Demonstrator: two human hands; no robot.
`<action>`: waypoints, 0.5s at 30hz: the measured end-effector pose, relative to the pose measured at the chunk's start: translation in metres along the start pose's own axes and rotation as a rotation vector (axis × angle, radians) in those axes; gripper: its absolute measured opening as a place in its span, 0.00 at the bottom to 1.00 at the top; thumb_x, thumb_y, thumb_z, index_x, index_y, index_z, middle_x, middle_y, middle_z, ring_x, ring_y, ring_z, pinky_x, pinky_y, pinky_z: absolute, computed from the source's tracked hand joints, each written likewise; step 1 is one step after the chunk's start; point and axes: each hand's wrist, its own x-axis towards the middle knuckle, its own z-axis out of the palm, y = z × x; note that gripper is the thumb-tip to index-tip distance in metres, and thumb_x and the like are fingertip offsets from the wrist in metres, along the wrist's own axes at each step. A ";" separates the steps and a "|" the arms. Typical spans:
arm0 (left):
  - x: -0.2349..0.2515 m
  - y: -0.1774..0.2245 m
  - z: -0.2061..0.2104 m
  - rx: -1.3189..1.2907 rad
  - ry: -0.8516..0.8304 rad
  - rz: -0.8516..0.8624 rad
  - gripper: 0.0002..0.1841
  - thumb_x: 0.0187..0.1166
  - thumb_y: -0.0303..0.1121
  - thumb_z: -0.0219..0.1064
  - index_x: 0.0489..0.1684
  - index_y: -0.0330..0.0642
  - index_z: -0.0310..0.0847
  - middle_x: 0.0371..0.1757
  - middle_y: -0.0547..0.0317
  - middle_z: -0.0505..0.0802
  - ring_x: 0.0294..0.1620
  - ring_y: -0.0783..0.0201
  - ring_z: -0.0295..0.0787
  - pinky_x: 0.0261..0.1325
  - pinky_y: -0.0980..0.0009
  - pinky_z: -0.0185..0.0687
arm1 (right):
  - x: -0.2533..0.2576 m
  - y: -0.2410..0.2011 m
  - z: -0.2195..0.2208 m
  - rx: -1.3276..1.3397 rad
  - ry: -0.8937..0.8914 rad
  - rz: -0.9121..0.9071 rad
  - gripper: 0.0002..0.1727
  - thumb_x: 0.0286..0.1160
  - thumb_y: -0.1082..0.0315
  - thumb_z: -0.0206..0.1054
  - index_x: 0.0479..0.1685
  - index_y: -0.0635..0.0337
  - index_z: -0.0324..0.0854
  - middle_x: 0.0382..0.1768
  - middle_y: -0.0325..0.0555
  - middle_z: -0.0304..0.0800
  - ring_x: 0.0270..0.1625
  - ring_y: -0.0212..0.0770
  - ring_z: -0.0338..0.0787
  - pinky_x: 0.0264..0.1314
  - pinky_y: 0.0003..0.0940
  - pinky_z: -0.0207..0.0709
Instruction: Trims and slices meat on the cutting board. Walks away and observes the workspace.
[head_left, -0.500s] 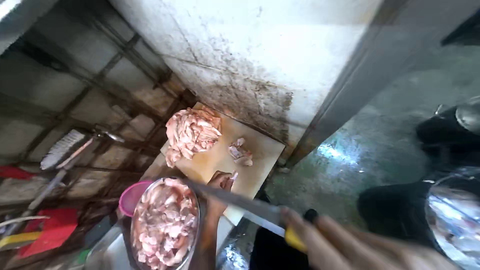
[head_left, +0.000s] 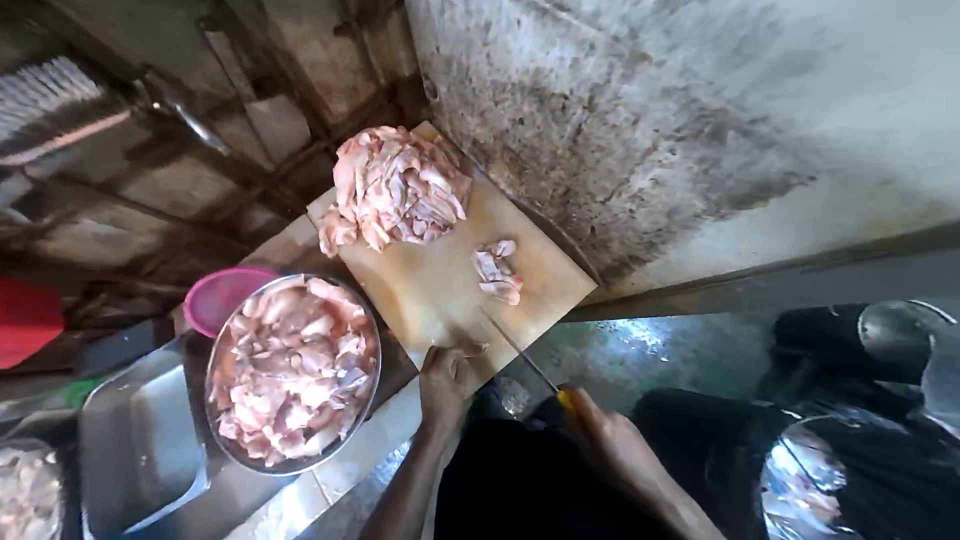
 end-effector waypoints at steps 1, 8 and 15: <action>0.002 0.002 0.003 -0.002 0.003 -0.023 0.06 0.74 0.33 0.74 0.43 0.44 0.94 0.45 0.57 0.94 0.49 0.63 0.92 0.58 0.65 0.90 | 0.006 -0.005 0.006 -0.025 -0.039 -0.004 0.24 0.85 0.56 0.58 0.79 0.45 0.74 0.40 0.53 0.94 0.38 0.58 0.95 0.40 0.60 0.87; 0.005 -0.008 0.016 0.039 -0.056 -0.039 0.07 0.79 0.33 0.71 0.44 0.46 0.95 0.49 0.56 0.94 0.56 0.62 0.92 0.64 0.63 0.89 | 0.048 0.001 0.013 -0.037 -0.162 0.053 0.24 0.88 0.54 0.55 0.81 0.44 0.72 0.47 0.54 0.93 0.46 0.57 0.95 0.50 0.60 0.87; 0.009 -0.008 0.010 0.007 -0.044 0.002 0.06 0.77 0.33 0.72 0.41 0.47 0.95 0.46 0.57 0.94 0.49 0.63 0.92 0.57 0.64 0.92 | 0.041 0.007 0.000 -0.091 -0.031 -0.051 0.22 0.86 0.55 0.57 0.76 0.45 0.76 0.42 0.50 0.94 0.38 0.53 0.95 0.40 0.56 0.88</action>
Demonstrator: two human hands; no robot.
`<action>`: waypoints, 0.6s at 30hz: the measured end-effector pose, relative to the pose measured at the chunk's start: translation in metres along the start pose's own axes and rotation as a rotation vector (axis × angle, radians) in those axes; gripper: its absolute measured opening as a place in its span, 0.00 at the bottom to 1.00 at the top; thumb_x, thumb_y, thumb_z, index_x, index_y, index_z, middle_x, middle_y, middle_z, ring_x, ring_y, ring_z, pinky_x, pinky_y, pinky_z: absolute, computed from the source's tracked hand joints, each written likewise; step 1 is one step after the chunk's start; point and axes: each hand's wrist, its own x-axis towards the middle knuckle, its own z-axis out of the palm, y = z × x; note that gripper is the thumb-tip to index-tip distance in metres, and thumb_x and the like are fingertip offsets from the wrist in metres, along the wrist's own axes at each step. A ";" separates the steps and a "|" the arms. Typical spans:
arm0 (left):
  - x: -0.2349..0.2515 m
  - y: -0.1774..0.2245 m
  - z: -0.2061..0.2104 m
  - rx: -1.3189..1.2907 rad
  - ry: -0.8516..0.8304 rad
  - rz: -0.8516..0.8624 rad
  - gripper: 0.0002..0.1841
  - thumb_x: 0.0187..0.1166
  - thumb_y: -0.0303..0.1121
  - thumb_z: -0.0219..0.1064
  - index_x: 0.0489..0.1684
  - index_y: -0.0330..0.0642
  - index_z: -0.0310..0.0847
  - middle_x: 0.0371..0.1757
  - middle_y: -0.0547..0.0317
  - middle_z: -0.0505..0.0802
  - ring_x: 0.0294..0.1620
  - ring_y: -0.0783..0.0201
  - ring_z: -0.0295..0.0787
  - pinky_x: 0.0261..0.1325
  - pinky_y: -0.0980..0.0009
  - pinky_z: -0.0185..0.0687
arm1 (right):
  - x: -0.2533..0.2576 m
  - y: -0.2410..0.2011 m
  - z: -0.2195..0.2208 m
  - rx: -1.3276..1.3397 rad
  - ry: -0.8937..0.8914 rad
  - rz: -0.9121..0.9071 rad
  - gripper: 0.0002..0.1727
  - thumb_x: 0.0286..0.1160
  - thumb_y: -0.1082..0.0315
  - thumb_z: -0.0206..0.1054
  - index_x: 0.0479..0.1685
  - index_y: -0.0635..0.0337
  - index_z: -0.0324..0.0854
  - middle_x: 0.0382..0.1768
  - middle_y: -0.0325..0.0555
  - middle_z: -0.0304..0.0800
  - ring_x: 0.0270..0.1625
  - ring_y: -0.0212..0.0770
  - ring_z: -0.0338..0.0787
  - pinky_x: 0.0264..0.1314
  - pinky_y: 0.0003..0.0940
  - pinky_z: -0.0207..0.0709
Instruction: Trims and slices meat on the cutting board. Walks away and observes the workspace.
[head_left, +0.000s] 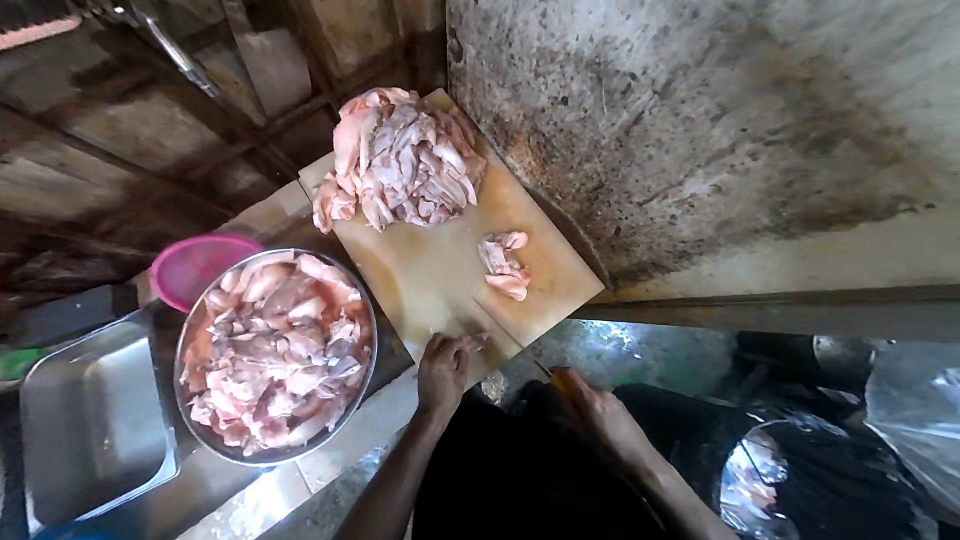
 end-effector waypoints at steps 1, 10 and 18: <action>0.000 0.001 0.000 -0.010 0.023 0.019 0.05 0.75 0.33 0.73 0.41 0.47 0.95 0.45 0.58 0.93 0.47 0.64 0.92 0.55 0.65 0.92 | -0.001 -0.007 -0.001 -0.047 0.012 -0.025 0.22 0.85 0.56 0.58 0.76 0.44 0.77 0.45 0.50 0.94 0.38 0.54 0.95 0.39 0.57 0.89; -0.002 0.036 0.025 -0.067 0.128 -0.178 0.04 0.71 0.33 0.77 0.34 0.43 0.95 0.42 0.58 0.95 0.44 0.65 0.94 0.52 0.64 0.93 | 0.018 -0.009 0.000 -0.389 0.005 -0.195 0.22 0.88 0.60 0.55 0.79 0.42 0.75 0.50 0.51 0.92 0.32 0.55 0.94 0.30 0.54 0.88; -0.001 0.043 0.045 -0.023 0.232 -0.260 0.05 0.70 0.35 0.79 0.38 0.47 0.95 0.42 0.58 0.93 0.41 0.63 0.93 0.47 0.59 0.93 | 0.010 0.026 -0.042 -0.443 -0.106 -0.222 0.22 0.88 0.60 0.57 0.78 0.45 0.74 0.50 0.54 0.92 0.31 0.58 0.94 0.30 0.56 0.88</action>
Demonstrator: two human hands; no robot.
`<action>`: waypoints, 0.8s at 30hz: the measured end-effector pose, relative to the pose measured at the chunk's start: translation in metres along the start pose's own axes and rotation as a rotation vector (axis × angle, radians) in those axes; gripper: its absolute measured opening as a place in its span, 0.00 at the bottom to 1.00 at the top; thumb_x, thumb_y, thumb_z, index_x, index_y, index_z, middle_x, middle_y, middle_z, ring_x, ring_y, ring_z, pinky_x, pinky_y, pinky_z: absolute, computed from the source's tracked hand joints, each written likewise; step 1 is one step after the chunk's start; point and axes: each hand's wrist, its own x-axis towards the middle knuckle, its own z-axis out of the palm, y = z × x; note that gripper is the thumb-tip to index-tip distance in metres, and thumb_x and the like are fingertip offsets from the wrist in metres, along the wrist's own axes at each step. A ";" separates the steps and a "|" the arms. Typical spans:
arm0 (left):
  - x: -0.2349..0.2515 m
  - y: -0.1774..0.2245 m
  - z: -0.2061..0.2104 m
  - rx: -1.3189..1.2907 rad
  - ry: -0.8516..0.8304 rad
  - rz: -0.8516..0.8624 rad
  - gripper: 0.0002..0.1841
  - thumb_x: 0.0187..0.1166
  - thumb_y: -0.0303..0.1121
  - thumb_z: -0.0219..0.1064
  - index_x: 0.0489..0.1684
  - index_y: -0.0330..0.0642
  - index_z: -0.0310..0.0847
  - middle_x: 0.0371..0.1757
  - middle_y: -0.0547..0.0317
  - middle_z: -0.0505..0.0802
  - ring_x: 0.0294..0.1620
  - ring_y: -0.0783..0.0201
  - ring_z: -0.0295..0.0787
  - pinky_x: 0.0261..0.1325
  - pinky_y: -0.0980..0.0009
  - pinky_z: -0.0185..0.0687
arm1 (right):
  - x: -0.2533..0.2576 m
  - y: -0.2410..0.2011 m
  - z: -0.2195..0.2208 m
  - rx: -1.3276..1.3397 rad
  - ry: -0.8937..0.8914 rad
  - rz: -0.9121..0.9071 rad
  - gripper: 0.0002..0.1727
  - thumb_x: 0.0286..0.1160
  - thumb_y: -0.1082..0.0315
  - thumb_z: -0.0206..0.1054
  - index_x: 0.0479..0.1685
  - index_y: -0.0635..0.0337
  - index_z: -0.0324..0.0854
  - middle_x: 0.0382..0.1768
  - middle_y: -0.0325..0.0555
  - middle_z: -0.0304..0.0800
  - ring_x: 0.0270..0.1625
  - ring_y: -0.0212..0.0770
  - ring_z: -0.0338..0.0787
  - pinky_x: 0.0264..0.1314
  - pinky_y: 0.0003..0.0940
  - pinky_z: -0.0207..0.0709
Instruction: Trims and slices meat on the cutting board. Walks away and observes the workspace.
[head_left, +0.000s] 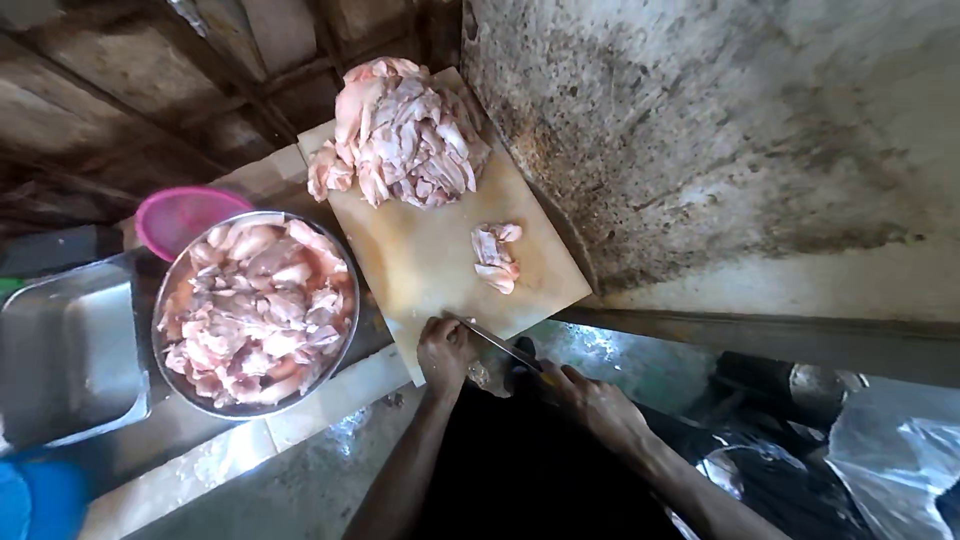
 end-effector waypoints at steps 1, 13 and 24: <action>-0.001 -0.001 0.002 -0.003 0.010 0.003 0.05 0.71 0.35 0.79 0.39 0.48 0.95 0.42 0.59 0.93 0.42 0.63 0.93 0.48 0.60 0.93 | -0.001 0.005 -0.003 0.002 -0.025 -0.006 0.21 0.89 0.60 0.56 0.78 0.45 0.74 0.50 0.54 0.92 0.31 0.58 0.94 0.31 0.57 0.88; -0.005 -0.007 0.007 0.016 0.076 0.086 0.04 0.75 0.35 0.77 0.41 0.49 0.95 0.45 0.61 0.93 0.45 0.66 0.92 0.53 0.65 0.92 | 0.050 0.018 -0.014 0.081 -0.384 0.035 0.24 0.92 0.53 0.49 0.82 0.48 0.67 0.55 0.63 0.91 0.56 0.68 0.92 0.55 0.67 0.84; 0.001 -0.001 -0.019 -0.111 0.018 0.022 0.08 0.71 0.31 0.78 0.45 0.49 0.94 0.45 0.62 0.91 0.37 0.72 0.90 0.42 0.71 0.92 | 0.064 0.049 -0.022 0.335 -0.204 -0.001 0.24 0.89 0.50 0.53 0.77 0.51 0.74 0.47 0.59 0.91 0.51 0.61 0.93 0.56 0.61 0.84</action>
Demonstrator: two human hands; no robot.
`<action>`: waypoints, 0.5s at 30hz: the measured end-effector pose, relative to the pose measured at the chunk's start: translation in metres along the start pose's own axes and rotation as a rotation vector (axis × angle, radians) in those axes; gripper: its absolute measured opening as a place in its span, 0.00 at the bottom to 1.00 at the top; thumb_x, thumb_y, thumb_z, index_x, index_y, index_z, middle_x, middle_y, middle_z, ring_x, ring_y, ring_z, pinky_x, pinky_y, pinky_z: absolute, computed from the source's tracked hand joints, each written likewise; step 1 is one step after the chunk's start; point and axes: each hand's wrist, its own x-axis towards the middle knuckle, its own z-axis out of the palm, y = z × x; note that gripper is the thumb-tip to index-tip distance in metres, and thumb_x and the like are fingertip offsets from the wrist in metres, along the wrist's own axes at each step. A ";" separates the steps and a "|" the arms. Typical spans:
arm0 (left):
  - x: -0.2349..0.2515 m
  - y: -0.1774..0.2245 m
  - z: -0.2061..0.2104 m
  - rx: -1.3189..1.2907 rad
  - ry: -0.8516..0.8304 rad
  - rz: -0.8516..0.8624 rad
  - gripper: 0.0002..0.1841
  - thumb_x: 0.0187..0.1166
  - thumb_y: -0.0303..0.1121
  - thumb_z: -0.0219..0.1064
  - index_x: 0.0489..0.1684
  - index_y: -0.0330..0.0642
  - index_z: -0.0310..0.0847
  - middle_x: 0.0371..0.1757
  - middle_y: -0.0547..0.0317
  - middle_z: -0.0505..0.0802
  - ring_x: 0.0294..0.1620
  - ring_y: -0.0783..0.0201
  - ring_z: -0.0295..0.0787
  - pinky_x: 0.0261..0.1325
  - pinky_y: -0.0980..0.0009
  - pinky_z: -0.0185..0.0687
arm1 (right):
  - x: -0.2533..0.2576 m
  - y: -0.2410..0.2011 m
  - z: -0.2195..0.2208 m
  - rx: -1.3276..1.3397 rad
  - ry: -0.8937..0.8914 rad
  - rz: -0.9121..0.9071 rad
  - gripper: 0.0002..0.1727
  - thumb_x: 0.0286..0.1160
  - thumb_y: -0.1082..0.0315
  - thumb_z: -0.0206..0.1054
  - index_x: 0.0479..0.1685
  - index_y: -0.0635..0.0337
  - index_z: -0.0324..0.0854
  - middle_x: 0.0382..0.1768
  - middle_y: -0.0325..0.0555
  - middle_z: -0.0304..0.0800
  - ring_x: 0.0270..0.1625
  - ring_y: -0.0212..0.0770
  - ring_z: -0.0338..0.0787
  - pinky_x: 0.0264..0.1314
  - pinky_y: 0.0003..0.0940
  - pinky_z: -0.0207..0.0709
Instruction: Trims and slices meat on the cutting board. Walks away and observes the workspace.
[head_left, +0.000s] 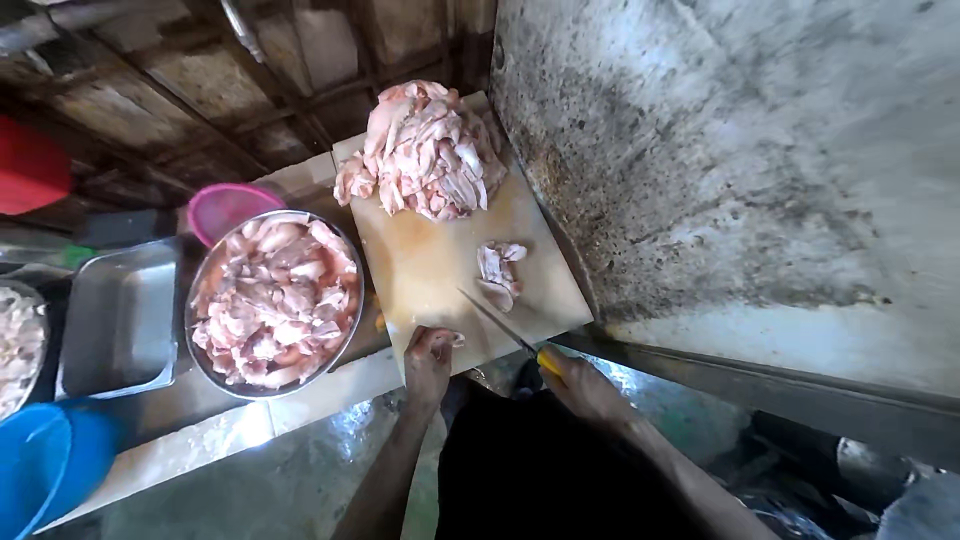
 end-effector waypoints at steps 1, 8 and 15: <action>0.003 0.003 -0.002 0.066 -0.044 0.018 0.10 0.73 0.35 0.78 0.50 0.49 0.93 0.48 0.60 0.91 0.41 0.69 0.91 0.46 0.67 0.93 | 0.000 -0.007 -0.004 0.048 0.071 -0.015 0.24 0.89 0.50 0.54 0.76 0.50 0.75 0.45 0.57 0.92 0.50 0.58 0.93 0.55 0.59 0.85; 0.032 0.041 0.000 0.578 -0.573 -0.043 0.18 0.80 0.39 0.69 0.66 0.46 0.87 0.71 0.49 0.84 0.66 0.49 0.87 0.65 0.51 0.88 | -0.033 -0.050 -0.018 0.091 0.650 -0.317 0.21 0.86 0.52 0.58 0.69 0.52 0.82 0.30 0.43 0.92 0.26 0.40 0.91 0.28 0.43 0.87; 0.042 0.037 -0.033 0.185 -0.524 0.088 0.09 0.81 0.34 0.67 0.49 0.41 0.88 0.54 0.53 0.89 0.50 0.61 0.91 0.58 0.63 0.90 | -0.018 -0.037 0.005 0.096 0.403 0.006 0.24 0.88 0.50 0.55 0.75 0.49 0.78 0.39 0.50 0.94 0.39 0.53 0.95 0.44 0.55 0.89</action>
